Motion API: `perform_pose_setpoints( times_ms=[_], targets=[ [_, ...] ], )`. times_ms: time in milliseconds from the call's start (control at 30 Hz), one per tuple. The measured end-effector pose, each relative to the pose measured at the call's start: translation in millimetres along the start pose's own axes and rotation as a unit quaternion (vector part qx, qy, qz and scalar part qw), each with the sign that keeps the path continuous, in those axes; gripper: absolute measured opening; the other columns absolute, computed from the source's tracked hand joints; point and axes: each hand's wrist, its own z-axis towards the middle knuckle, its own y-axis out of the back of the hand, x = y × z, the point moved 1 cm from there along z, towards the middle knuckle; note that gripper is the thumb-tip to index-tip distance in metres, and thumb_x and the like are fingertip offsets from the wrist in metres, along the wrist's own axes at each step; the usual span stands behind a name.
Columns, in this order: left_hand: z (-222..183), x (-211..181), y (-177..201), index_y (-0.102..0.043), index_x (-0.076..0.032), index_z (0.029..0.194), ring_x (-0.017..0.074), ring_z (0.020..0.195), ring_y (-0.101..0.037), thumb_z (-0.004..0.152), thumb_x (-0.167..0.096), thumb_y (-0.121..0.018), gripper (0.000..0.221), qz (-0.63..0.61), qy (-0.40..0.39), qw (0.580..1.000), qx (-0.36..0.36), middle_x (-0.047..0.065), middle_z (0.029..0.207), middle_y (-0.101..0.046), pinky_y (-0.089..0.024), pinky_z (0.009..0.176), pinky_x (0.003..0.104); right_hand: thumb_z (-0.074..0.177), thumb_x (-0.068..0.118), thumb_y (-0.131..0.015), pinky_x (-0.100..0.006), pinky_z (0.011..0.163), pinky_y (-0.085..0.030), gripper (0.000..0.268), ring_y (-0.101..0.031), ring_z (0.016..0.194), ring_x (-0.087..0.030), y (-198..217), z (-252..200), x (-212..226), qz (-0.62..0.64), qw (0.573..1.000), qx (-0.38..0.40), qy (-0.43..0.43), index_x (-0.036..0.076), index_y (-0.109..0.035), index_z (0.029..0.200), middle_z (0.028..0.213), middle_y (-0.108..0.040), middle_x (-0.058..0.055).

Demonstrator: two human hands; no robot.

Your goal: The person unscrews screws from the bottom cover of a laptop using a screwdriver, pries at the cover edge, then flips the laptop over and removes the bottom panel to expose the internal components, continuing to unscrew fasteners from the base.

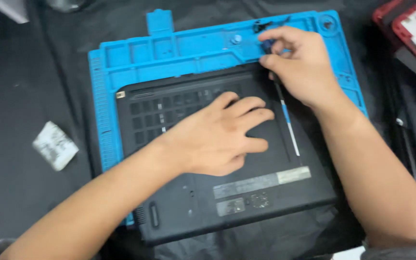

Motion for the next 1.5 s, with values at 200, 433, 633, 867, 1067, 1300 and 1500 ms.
perform_pose_setpoints(
  times_ms=[200, 433, 633, 867, 1067, 1300, 1500],
  targets=[
    [6, 11, -9, -0.072, -0.021, 0.095, 0.0303, 0.134, -0.046, 0.074, -0.028, -0.072, 0.023, -0.021, -0.052, 0.998, 0.016, 0.011, 0.135, -0.057, -0.04, 0.102, 0.049, 0.094, -0.005, -0.072, -0.02, 0.057, -0.047, 0.027, -0.061, 0.068, -0.004, 0, 0, -1, 0.032, 0.999, 0.034, 0.028, 0.001, -0.07, 0.12, 0.086, -0.056, 0.004],
    [19, 18, -15, -0.069, -0.017, 0.083, 0.0301, 0.137, -0.045, 0.07, -0.035, -0.074, 0.023, -0.02, -0.141, 0.99, 0.003, 0.01, 0.131, -0.059, -0.038, 0.109, 0.05, 0.096, -0.008, -0.071, -0.02, 0.064, -0.053, 0.031, -0.062, 0.074, -0.005, -1, 0, -9, 0.04, 0.997, 0.047, 0.045, 0.002, -0.067, 0.125, 0.096, -0.055, 0.003],
    [36, 20, -17, -0.066, -0.014, 0.072, 0.0267, 0.134, -0.047, 0.067, -0.042, -0.075, 0.03, 0.009, -0.234, 0.972, 0.025, 0.007, 0.121, -0.061, -0.038, 0.11, 0.05, 0.098, -0.009, -0.069, -0.022, 0.066, -0.054, 0.03, -0.061, 0.077, -0.006, 2, 1, -8, 0.068, 0.996, 0.047, 0.045, 0.003, -0.066, 0.125, 0.098, -0.054, 0.003],
    [25, 21, -6, -0.068, -0.012, 0.094, 0.0293, 0.124, -0.05, 0.07, -0.038, -0.075, 0.036, 0.005, -0.135, 0.991, 0.01, 0.01, 0.123, -0.059, -0.041, 0.102, 0.049, 0.098, -0.01, -0.068, -0.022, 0.066, -0.053, 0.03, -0.061, 0.077, -0.006, 0, 3, -9, 0.114, 0.992, 0.041, 0.04, 0.003, -0.067, 0.126, 0.098, -0.053, 0.003],
    [24, -13, -16, -0.062, -0.004, 0.11, 0.0408, 0.123, -0.048, 0.067, -0.025, -0.076, 0.05, -0.047, 0.138, 0.988, -0.042, 0.022, 0.13, -0.052, -0.04, 0.094, 0.055, 0.097, -0.008, -0.068, -0.021, 0.063, -0.051, 0.03, -0.06, 0.073, -0.005, -1, 1, -8, 0.098, 0.994, 0.037, 0.027, 0.004, -0.067, 0.124, 0.098, -0.054, 0.003],
    [31, -21, -17, -0.058, -0.008, 0.098, 0.0405, 0.13, -0.044, 0.061, -0.012, -0.077, 0.042, -0.088, 0.219, 0.971, -0.042, 0.019, 0.13, -0.051, -0.034, 0.102, 0.064, 0.099, -0.009, -0.068, -0.022, 0.065, -0.052, 0.029, -0.06, 0.074, -0.005, 0, 2, -12, 0.094, 0.993, 0.041, 0.063, 0.003, -0.065, 0.125, 0.099, -0.054, 0.002],
    [44, -36, -23, -0.059, -0.011, 0.111, 0.0432, 0.134, -0.04, 0.058, -0.005, -0.073, 0.055, -0.042, 0.222, 0.972, -0.066, 0.021, 0.136, -0.046, -0.03, 0.104, 0.07, 0.096, -0.008, -0.068, -0.021, 0.061, -0.05, 0.03, -0.059, 0.071, -0.005, -1, 3, -14, 0.097, 0.993, 0.037, 0.052, 0.004, -0.066, 0.123, 0.098, -0.054, 0.003]
  ],
)
